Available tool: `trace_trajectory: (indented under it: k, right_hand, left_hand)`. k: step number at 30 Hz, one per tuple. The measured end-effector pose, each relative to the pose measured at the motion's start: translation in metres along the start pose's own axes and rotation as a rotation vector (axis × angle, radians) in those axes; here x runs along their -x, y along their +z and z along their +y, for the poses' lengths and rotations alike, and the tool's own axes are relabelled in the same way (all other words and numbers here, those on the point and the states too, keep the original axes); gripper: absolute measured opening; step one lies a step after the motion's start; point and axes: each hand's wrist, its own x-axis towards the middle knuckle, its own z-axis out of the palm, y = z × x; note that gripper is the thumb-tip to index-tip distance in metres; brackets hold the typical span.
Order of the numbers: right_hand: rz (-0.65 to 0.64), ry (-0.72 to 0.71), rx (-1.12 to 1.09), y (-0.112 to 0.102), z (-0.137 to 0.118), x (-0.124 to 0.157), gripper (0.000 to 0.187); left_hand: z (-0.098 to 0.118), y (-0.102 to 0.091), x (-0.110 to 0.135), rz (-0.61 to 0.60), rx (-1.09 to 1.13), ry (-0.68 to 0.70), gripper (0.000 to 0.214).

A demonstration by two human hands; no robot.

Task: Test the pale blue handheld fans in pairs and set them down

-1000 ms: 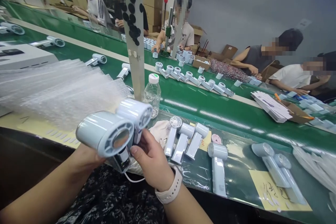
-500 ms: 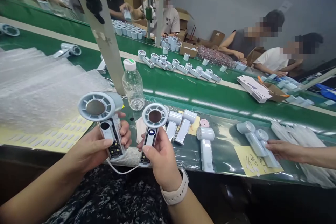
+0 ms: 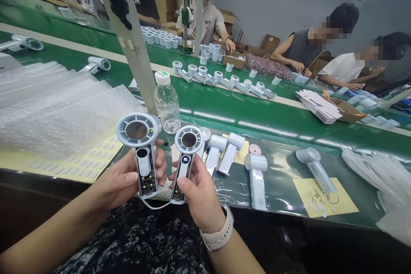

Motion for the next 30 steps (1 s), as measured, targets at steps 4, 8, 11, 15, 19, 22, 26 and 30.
trace_trajectory:
  k: [4,8,11,15,19,22,26,30]
  right_hand:
    - [0.009,0.015,0.006,0.002,0.003,-0.001,0.042]
    - [-0.011,0.028,-0.002,0.001,0.007,-0.001,0.043]
    - [0.0,0.0,0.002,-0.001,0.009,-0.001,0.041]
    - [0.046,0.022,-0.007,-0.003,0.011,0.0,0.037]
    - [0.099,0.051,-0.031,-0.004,0.014,0.001,0.032]
    - [0.097,0.068,-0.047,-0.005,0.016,0.001,0.033]
    - [0.119,0.038,-0.055,-0.004,0.016,0.0,0.032]
    - [0.127,0.046,-0.088,-0.003,0.013,-0.002,0.033]
  left_hand:
    - [-0.002,-0.001,0.001,0.014,0.011,0.008,0.041]
    - [-0.005,-0.002,0.001,0.017,0.047,-0.002,0.04]
    - [-0.008,-0.003,0.002,0.048,0.041,0.005,0.044]
    - [-0.012,-0.005,0.0,0.108,0.058,-0.01,0.041]
    - [-0.018,-0.008,-0.002,0.155,0.111,-0.016,0.034]
    - [-0.021,-0.008,0.0,0.042,0.159,-0.03,0.036]
    - [-0.02,-0.005,0.001,0.016,0.105,-0.001,0.031]
    - [-0.017,-0.003,-0.001,0.078,0.053,-0.024,0.029]
